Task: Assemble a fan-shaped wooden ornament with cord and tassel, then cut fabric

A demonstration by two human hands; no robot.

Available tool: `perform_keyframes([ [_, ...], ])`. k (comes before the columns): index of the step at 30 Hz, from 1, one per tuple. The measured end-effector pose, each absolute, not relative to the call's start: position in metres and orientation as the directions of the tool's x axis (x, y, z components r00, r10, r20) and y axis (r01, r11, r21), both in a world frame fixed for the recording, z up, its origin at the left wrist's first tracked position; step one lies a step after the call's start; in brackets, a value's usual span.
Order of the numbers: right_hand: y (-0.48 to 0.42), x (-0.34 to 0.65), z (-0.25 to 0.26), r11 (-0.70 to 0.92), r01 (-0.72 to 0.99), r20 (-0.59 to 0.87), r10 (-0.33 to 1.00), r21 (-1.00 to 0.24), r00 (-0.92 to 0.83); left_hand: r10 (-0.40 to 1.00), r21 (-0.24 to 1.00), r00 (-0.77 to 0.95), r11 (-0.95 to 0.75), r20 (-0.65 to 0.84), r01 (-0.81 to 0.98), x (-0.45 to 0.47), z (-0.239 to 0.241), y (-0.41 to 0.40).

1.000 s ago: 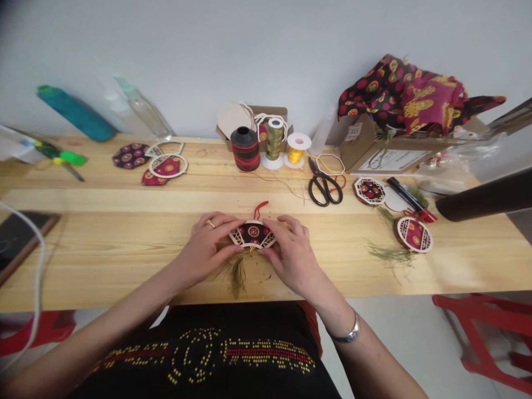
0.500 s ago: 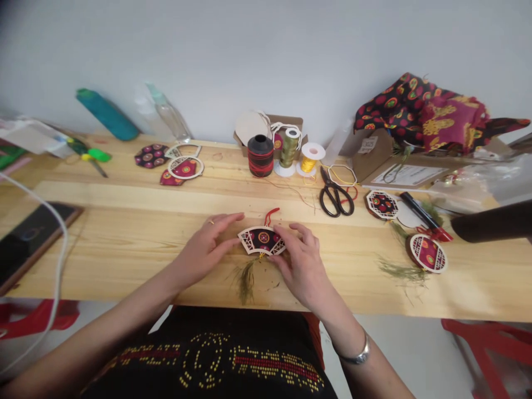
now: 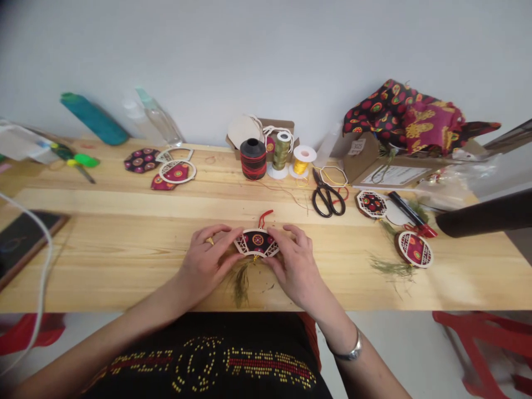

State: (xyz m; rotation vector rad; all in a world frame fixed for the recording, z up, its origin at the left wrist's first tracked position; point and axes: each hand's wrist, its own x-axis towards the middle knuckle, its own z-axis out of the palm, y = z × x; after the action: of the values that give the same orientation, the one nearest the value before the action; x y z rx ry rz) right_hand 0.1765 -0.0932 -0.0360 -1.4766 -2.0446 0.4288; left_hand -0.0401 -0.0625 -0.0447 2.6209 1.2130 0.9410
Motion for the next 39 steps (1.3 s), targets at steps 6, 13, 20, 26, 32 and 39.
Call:
perform_keyframes([
  [6,-0.0936,0.1774,-0.0368,0.325,0.754,0.244,0.944,-0.571,-0.223,0.749,0.322,0.479,-0.642,0.457,0.696,-0.0405,-0.0436,-0.0616],
  [13,-0.0917,0.1784,-0.0376,0.335,0.748,0.253,0.940,-0.573,-0.228,0.793,0.362,0.471,-0.600,0.386,0.713,-0.0425,-0.0465,-0.0609],
  [20,-0.0922,0.1788,-0.0353,0.329,0.757,0.234,0.943,-0.565,-0.235,0.809,0.445,0.465,-0.587,0.359,0.677,-0.0428,-0.0494,-0.0602],
  [26,-0.0927,0.1784,-0.0340,0.323,0.741,0.235,0.946,-0.588,-0.226,0.826,0.528,0.417,-0.564,0.381,0.635,-0.0414,-0.0468,-0.0592],
  [32,-0.0923,0.1777,-0.0334,0.325,0.740,0.230,0.945,-0.589,-0.232,0.850,0.535,0.411,-0.527,0.330,0.660,-0.0417,-0.0488,-0.0612],
  [39,-0.0901,0.1767,-0.0334,0.336,0.685,0.225,0.942,-0.647,-0.250,0.838,0.518,0.410,-0.545,0.361,0.659,-0.0393,-0.0508,-0.0624],
])
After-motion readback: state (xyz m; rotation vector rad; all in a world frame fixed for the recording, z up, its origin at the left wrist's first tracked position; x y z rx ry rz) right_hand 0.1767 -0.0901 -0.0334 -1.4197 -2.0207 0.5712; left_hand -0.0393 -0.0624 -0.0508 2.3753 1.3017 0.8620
